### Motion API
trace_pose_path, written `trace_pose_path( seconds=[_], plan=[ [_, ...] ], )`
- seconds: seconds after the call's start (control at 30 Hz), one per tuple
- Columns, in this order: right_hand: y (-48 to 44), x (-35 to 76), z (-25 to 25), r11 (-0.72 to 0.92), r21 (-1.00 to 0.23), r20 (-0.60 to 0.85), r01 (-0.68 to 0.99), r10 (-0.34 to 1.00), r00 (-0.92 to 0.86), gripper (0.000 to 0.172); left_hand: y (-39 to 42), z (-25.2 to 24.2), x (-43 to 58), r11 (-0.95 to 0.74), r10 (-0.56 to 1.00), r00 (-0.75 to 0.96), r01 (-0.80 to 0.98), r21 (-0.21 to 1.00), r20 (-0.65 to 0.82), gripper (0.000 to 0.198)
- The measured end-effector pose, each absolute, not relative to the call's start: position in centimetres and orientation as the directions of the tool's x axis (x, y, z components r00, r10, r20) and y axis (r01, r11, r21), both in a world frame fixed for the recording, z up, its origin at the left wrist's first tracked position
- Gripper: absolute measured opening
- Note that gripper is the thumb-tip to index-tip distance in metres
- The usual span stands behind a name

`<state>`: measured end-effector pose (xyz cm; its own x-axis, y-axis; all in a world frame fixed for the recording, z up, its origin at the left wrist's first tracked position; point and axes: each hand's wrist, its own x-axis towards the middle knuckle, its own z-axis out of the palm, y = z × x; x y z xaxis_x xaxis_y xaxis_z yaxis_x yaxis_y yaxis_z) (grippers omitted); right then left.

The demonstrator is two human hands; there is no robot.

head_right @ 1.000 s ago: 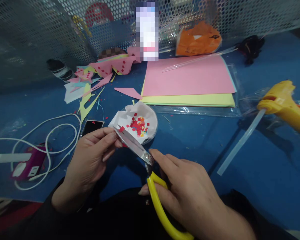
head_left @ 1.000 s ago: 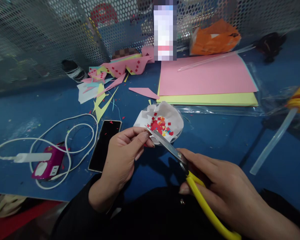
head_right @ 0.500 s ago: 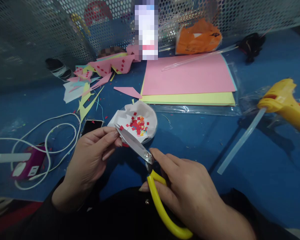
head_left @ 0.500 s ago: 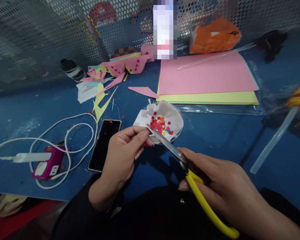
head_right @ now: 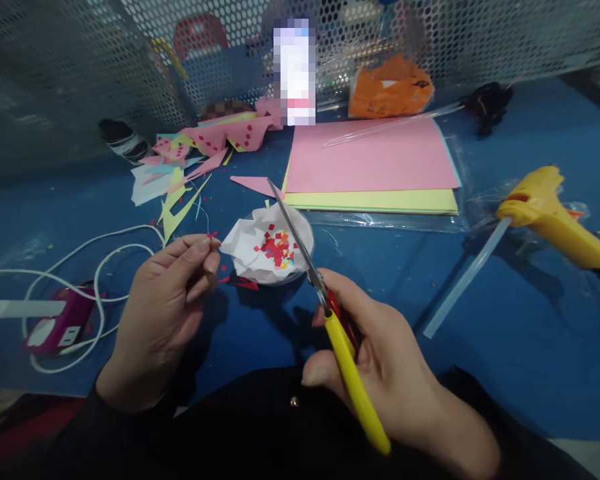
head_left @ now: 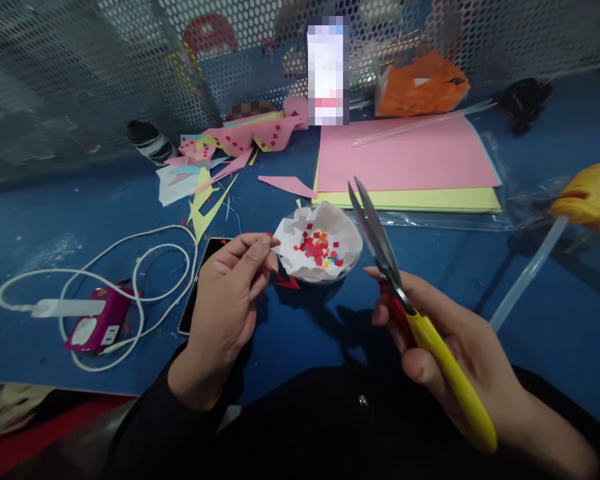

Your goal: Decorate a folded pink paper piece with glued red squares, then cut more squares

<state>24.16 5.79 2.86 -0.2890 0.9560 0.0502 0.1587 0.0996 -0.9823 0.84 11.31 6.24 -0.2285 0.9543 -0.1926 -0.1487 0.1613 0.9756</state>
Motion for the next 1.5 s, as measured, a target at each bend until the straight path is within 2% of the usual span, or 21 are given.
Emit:
trace_pose_path(
  seconds=[0.13, 0.23, 0.3, 0.33, 0.4, 0.43, 0.47, 0.67, 0.83, 1.03, 1.13, 1.27, 1.4, 1.47, 1.5],
  plan=[
    [6.0, 24.1, 3.0, 0.067, -0.987, 0.021, 0.147, 0.955, -0.296, 0.054, 11.7, 6.4, -0.2, 0.088, 0.963, -0.248, -0.095, 0.992, -0.110, 0.008],
    [6.0, 24.0, 3.0, 0.087, -0.986, 0.055, 0.144, 0.976, -0.209, 0.051, 11.3, 6.1, -1.4, 0.057, 0.966, -0.252, 0.009, 0.998, -0.053, 0.005],
    [6.0, 23.9, 2.8, 0.117, -0.984, 0.095, 0.133, 0.983, -0.157, 0.048, 10.4, 5.5, -2.1, 0.047, 0.963, -0.268, 0.167, 0.985, 0.000, 0.006],
    [6.0, 23.9, 2.6, 0.130, -0.984, 0.112, 0.123, 0.984, -0.142, 0.047, 9.8, 5.1, -2.3, 0.052, 0.968, -0.248, 0.305, 0.951, 0.026, 0.009],
    [5.9, 23.9, 2.3, 0.135, -0.985, 0.120, 0.106, 0.983, -0.139, 0.045, 8.6, 4.2, -2.3, 0.043, 0.991, -0.125, 0.618, 0.785, 0.044, 0.017],
    [5.9, 23.8, 2.2, 0.132, -0.986, 0.116, 0.105, 0.982, -0.149, 0.044, 8.0, 3.7, -2.1, 0.018, 0.999, -0.032, 0.766, 0.642, 0.011, 0.023],
    [5.8, 23.8, 2.2, 0.132, -0.985, 0.113, 0.108, 0.980, -0.163, 0.043, 7.5, 3.3, -1.8, -0.002, 1.000, 0.013, 0.819, 0.574, -0.014, 0.025],
    [5.5, 23.3, 2.3, 0.134, -0.983, 0.105, 0.123, 0.971, -0.214, 0.048, 7.4, 2.2, 0.1, -0.073, 0.994, 0.091, 0.962, 0.263, -0.055, 0.023],
    [5.7, 23.3, 1.8, 0.186, -0.973, 0.158, 0.136, 0.968, -0.193, 0.043, 8.5, 2.3, -0.2, -0.129, 0.988, 0.138, 0.984, 0.124, -0.065, 0.023],
    [5.9, 23.2, 1.8, 0.218, -0.962, 0.181, 0.163, 0.959, -0.218, 0.039, 11.9, 4.4, -2.0, -0.110, 0.994, 0.109, 0.989, 0.097, 0.014, 0.024],
    [5.8, 23.1, 2.0, 0.227, -0.956, 0.185, 0.185, 0.958, -0.220, 0.042, 15.6, 6.0, -3.5, -0.075, 0.995, 0.066, 0.989, 0.129, 0.072, 0.028],
    [5.9, 23.0, 1.9, 0.224, -0.954, 0.178, 0.198, 0.959, -0.222, 0.042, 19.4, 7.6, -5.9, -0.069, 0.997, 0.058, 0.978, 0.195, 0.060, 0.029],
    [5.9, 23.3, 2.1, 0.202, -0.962, 0.159, 0.185, 0.962, -0.224, 0.042, 17.1, 9.0, -7.5, -0.026, 0.981, -0.022, 0.968, 0.250, 0.190, 0.043],
    [5.7, 23.3, 2.3, 0.184, -0.970, 0.144, 0.156, 0.961, -0.236, 0.042, 13.8, 9.1, -7.8, 0.001, 0.969, -0.071, 0.958, 0.287, 0.235, 0.040],
    [5.5, 23.4, 2.3, 0.173, -0.975, 0.137, 0.136, 0.961, -0.239, 0.042, 11.9, 8.9, -7.8, 0.012, 0.948, -0.125, 0.933, 0.358, 0.294, 0.035]
  ],
)
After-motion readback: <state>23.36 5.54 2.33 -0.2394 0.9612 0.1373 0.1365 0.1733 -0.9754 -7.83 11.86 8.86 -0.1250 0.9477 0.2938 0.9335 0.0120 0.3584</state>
